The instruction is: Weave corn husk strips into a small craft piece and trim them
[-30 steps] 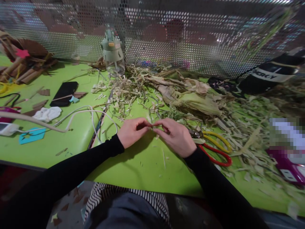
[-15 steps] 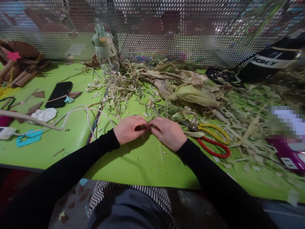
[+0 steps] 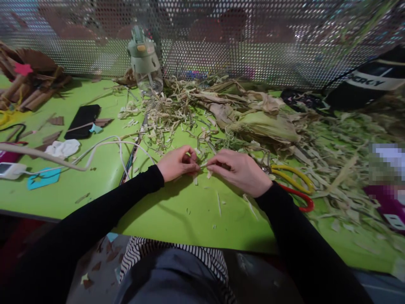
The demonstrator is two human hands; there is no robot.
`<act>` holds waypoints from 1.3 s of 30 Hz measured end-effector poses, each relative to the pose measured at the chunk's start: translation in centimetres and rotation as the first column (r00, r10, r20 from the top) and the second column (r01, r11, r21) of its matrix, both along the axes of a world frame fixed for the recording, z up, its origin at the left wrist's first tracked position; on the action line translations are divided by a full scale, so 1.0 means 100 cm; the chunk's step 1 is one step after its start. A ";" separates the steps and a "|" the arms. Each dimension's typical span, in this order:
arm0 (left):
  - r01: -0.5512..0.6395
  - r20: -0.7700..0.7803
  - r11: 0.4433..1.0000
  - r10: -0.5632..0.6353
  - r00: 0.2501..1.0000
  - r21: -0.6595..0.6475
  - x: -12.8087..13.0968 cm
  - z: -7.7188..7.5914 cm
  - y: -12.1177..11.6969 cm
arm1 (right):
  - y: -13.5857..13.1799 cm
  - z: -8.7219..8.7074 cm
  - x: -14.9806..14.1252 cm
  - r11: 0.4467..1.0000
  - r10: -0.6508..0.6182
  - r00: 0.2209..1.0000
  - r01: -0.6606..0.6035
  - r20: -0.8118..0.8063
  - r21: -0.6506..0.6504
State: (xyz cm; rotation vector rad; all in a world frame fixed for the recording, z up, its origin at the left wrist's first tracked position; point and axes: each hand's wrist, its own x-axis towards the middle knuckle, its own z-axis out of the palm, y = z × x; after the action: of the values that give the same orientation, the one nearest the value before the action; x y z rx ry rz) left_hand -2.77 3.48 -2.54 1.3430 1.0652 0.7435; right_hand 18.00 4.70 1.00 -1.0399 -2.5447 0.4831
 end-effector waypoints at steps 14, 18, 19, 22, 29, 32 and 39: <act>0.057 0.119 0.987 -0.039 0.992 -0.153 -0.002 0.008 0.001 | -0.008 -0.001 -0.025 0.970 -0.057 0.968 0.112 -0.244 0.216; 0.023 0.198 0.968 0.028 0.980 -0.249 -0.002 0.007 0.004 | -0.010 -0.005 -0.015 0.984 -0.043 0.988 0.067 -0.145 0.163; 0.013 0.205 0.966 0.041 0.978 -0.258 -0.001 0.008 0.004 | -0.010 -0.008 -0.013 0.987 -0.048 0.993 0.065 -0.110 0.149; 0.005 0.213 0.961 0.056 0.975 -0.275 0.000 0.009 0.004 | -0.008 -0.016 -0.014 0.987 -0.068 0.993 0.081 -0.095 0.138; 0.025 0.202 0.942 0.046 0.978 -0.335 -0.001 0.013 0.006 | -0.008 -0.016 -0.020 0.993 -0.080 0.992 0.088 -0.092 0.083; 0.029 0.217 0.936 0.051 0.975 -0.350 -0.002 0.012 0.007 | -0.008 -0.016 -0.019 0.995 -0.074 0.991 0.082 -0.112 0.062; 0.037 0.237 0.943 0.046 0.971 -0.332 -0.002 0.010 0.008 | -0.008 -0.016 -0.021 0.996 -0.080 0.989 0.083 -0.124 0.024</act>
State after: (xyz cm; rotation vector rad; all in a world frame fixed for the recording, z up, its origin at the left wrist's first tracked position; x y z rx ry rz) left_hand -2.93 4.23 -1.55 0.9340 0.9492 0.6745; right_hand 15.88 3.92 -0.65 -1.0647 -2.3845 0.4714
